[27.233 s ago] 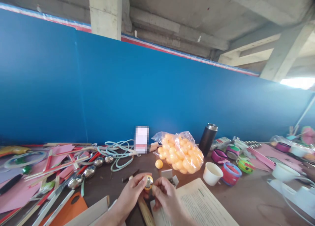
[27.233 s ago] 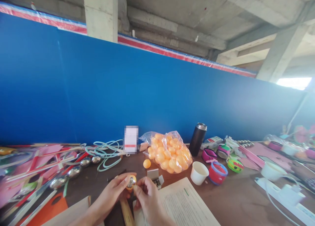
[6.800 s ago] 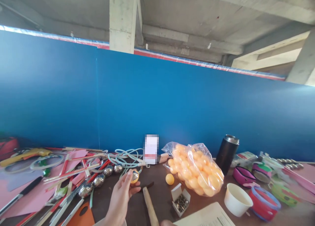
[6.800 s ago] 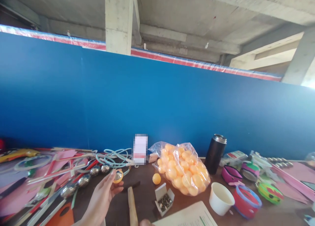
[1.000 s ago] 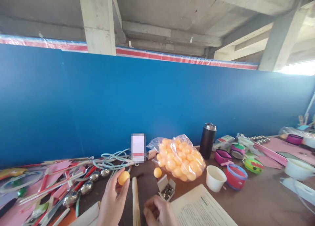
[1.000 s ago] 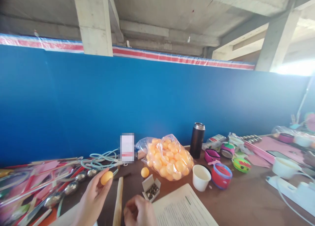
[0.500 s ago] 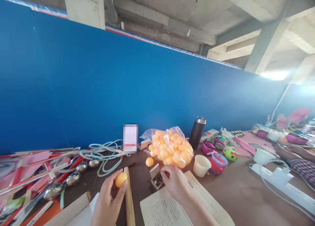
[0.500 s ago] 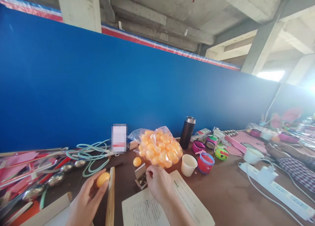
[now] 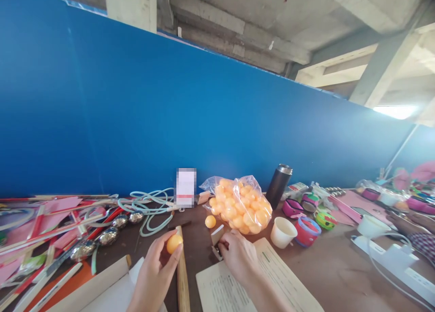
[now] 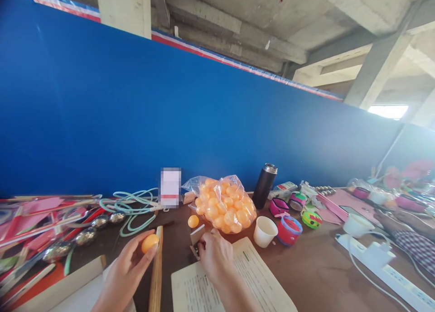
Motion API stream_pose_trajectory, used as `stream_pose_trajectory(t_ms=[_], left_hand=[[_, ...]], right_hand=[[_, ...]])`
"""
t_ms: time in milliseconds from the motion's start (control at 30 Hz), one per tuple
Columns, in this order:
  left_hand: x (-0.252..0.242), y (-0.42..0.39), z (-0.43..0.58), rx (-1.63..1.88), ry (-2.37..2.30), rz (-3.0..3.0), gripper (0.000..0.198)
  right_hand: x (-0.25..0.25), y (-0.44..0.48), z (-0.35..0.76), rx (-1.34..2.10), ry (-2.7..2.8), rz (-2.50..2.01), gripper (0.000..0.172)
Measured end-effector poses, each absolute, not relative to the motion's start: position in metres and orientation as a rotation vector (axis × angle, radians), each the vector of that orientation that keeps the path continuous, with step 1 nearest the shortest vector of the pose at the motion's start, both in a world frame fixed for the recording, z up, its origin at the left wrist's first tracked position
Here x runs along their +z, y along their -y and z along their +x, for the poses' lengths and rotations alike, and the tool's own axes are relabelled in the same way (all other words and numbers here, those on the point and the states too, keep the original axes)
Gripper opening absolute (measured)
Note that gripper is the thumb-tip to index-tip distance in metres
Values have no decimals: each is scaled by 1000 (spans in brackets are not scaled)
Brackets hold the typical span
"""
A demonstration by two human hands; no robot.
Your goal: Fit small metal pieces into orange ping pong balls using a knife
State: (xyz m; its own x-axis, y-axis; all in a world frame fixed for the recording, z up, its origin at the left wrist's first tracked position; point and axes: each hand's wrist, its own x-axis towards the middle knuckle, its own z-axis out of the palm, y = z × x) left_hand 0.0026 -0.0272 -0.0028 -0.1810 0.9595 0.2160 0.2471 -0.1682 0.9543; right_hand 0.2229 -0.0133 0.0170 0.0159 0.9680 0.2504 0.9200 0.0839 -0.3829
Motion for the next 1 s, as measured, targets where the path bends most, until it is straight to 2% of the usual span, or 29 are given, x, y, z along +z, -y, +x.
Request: stream_pose_trajectory(t_ms=[367,467,633,833,1000], left_hand=[[21,35,0,1332,-1116,1053,51],[22,37,2,1297,-903,891,47],[20,37,12,1184,-778,722,42],[17,38,19,1079,-787,714,48],[18,39,16,1046,-788,718,47]], right_hand=[[15,15,226,221,1832,-1739,11],[21,15,225,337,1771,-1626,12],[33,19,214,723,1686,-1459,25],[35,31,198,1553,1172,-968,28],[32,35,191,1699,984,-863,24]])
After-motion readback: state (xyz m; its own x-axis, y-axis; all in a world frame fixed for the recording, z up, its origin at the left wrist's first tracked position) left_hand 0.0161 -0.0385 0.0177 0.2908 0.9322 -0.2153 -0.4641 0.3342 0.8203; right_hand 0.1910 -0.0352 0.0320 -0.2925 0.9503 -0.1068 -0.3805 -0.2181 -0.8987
